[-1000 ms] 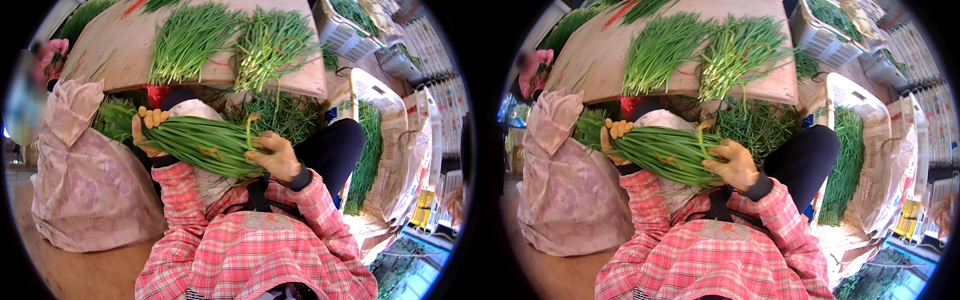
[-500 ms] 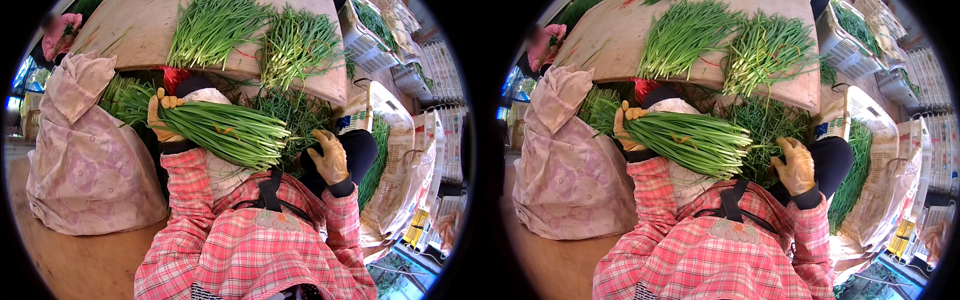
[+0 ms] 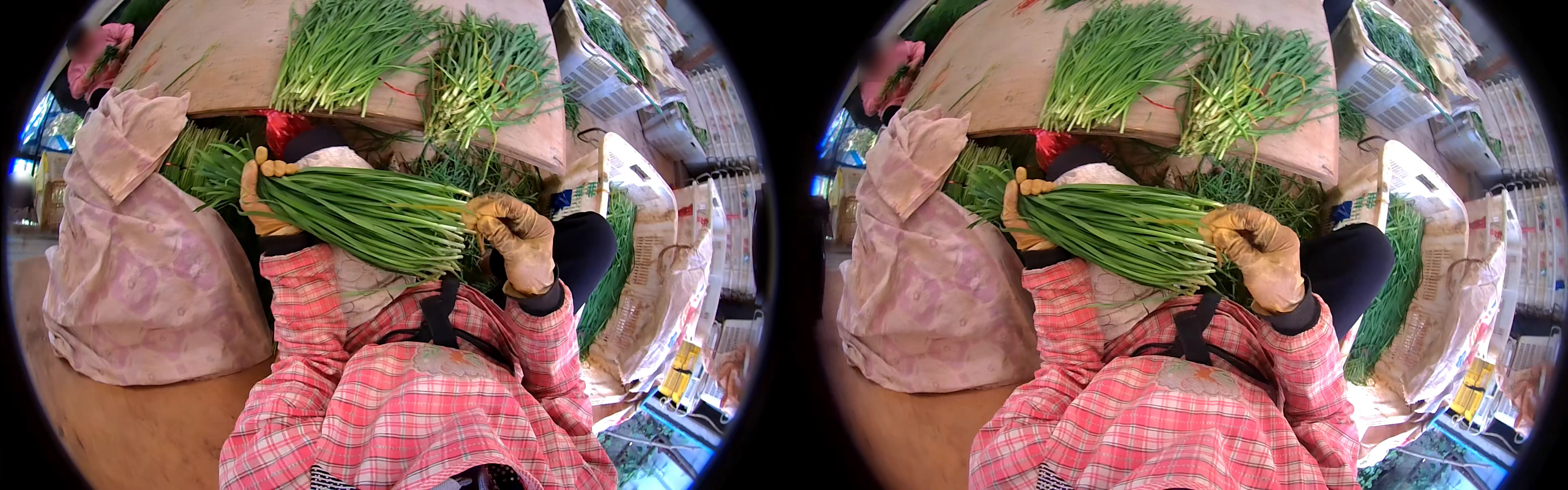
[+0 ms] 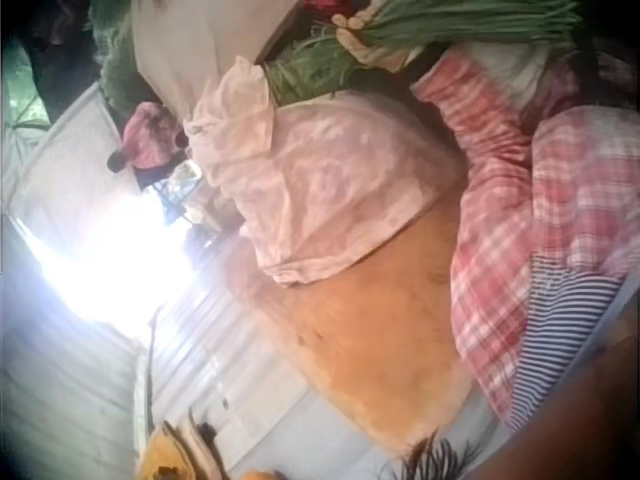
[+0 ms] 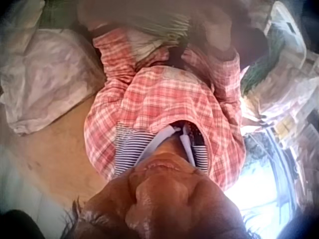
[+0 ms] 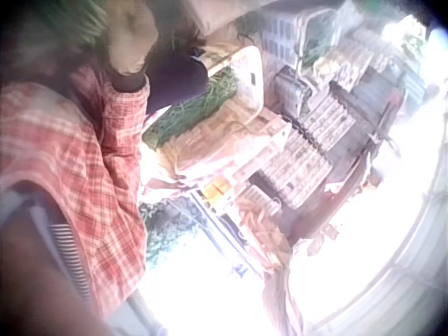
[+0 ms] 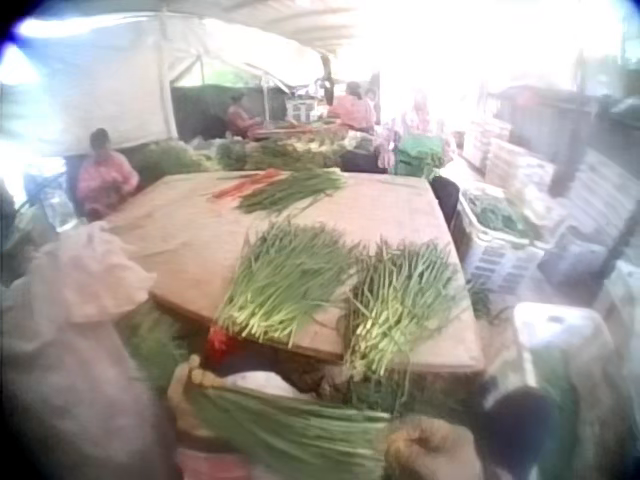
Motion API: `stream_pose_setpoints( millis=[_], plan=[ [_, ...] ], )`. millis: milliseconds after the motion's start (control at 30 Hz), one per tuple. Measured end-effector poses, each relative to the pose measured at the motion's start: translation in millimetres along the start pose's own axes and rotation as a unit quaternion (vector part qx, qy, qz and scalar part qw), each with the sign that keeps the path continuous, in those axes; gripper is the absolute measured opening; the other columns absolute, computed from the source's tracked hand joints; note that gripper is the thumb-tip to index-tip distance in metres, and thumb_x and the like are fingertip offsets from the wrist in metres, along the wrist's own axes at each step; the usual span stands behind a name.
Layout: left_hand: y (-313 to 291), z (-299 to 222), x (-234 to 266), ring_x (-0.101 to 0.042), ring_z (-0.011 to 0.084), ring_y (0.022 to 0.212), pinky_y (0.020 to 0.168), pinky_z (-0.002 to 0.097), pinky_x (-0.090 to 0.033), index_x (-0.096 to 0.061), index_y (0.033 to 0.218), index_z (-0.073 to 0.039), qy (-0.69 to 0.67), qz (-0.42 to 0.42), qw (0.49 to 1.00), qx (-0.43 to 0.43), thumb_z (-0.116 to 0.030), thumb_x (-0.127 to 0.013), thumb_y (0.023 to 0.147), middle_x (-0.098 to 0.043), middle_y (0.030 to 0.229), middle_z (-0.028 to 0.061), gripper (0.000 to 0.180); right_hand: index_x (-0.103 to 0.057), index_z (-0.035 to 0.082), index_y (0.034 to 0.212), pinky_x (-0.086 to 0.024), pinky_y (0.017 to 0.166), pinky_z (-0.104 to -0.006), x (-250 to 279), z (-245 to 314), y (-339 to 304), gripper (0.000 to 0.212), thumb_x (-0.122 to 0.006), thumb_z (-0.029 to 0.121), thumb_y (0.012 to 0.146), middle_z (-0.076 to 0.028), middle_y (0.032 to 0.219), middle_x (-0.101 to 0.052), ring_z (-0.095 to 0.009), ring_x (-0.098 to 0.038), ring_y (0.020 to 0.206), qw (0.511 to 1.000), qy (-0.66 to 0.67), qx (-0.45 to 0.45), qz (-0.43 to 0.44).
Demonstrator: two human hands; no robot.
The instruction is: The person processes chives by removing dry leaves from the bunches and then placing the cleaned bunches into a plastic crate.
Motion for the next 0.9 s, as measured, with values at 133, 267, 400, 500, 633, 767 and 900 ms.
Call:
stream_pose_setpoints(
  millis=[133,267,400,500,633,767,900],
  plan=[
    [4,-3,7,-0.051,0.0136,0.072,0.073,0.0305,-0.045,-0.058,0.107,-0.001,-0.028,-0.009,0.999,0.02,-0.018,-0.05,0.092,-0.056,0.077,0.0001,0.024,-0.059,0.0,0.094,-0.044,0.065,-0.027,9,-17,-3,0.015,-0.063,0.01,0.085,-0.013,0.091,-0.058,-0.017,-0.054,0.074,0.973,0.23,0.0,0.035],
    [8,-9,22,-0.051,0.0129,0.071,0.07,0.0292,-0.044,-0.057,0.108,-0.004,-0.042,-0.059,0.996,0.043,-0.02,-0.048,0.093,-0.057,0.076,-0.0013,0.025,-0.056,0.0,0.099,-0.042,0.067,-0.0254,44,-7,-2,0.014,-0.059,0.006,0.086,-0.008,0.088,-0.052,-0.014,-0.049,0.079,0.916,0.382,0.111,0.056],
    [-4,-14,24,-0.052,0.0131,0.07,0.068,0.0288,-0.045,-0.058,0.106,-0.004,-0.03,-0.059,0.998,0.018,-0.02,-0.047,0.093,-0.058,0.076,-0.0014,0.024,-0.058,0.0,0.095,-0.044,0.065,-0.0236,106,27,-24,0.009,-0.054,0.004,0.088,-0.008,0.093,-0.056,-0.013,-0.052,0.079,0.967,0.226,0.081,-0.082],
    [2,-19,38,-0.049,0.0131,0.075,0.075,0.032,-0.044,-0.056,0.107,-0.007,-0.017,-0.037,0.999,0.033,-0.02,-0.046,0.094,-0.053,0.077,-0.0024,0.021,-0.063,0.003,0.092,-0.047,0.062,-0.0251,112,2,-37,0.01,-0.059,0.009,0.086,-0.009,0.092,-0.064,-0.017,-0.061,0.075,0.941,-0.309,-0.083,-0.109],
    [3,-9,29,-0.05,0.0142,0.076,0.077,0.0317,-0.045,-0.054,0.11,-0.003,-0.037,-0.024,0.999,0.007,-0.019,-0.047,0.093,-0.052,0.077,0.0002,0.024,-0.065,0.007,0.098,-0.05,0.07,-0.0339,58,-22,-32,0.024,-0.067,0.02,0.078,-0.013,0.087,-0.064,-0.028,-0.063,0.078,0.85,-0.524,0.028,-0.059],
    [1,-9,24,-0.053,0.0151,0.073,0.075,0.0327,-0.047,-0.055,0.108,-0.002,-0.011,-0.008,1.0,-0.015,-0.019,-0.046,0.093,-0.057,0.077,0.0001,0.024,-0.061,0.006,0.097,-0.047,0.063,-0.0404,-23,-22,-2,0.03,-0.066,0.029,0.078,-0.014,0.081,-0.06,-0.031,-0.06,0.069,0.767,-0.593,0.242,0.029],
    [5,-16,34,-0.053,0.0151,0.075,0.078,0.0339,-0.047,-0.054,0.11,-0.003,0.02,0.0,1.0,-0.001,-0.019,-0.046,0.093,-0.056,0.077,0.0008,0.025,-0.062,0.005,0.094,-0.047,0.059,-0.0384,-43,-37,-24,0.024,-0.068,0.023,0.078,-0.014,0.077,-0.057,-0.031,-0.058,0.067,0.82,-0.536,0.13,0.154]
  ],
)
Point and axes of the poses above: each hand's wrist, its own y-axis towards the middle knuckle, its own x-axis out of the back of the hand, z = x × y, the point moved 2 cm from there along y, towards the middle knuckle
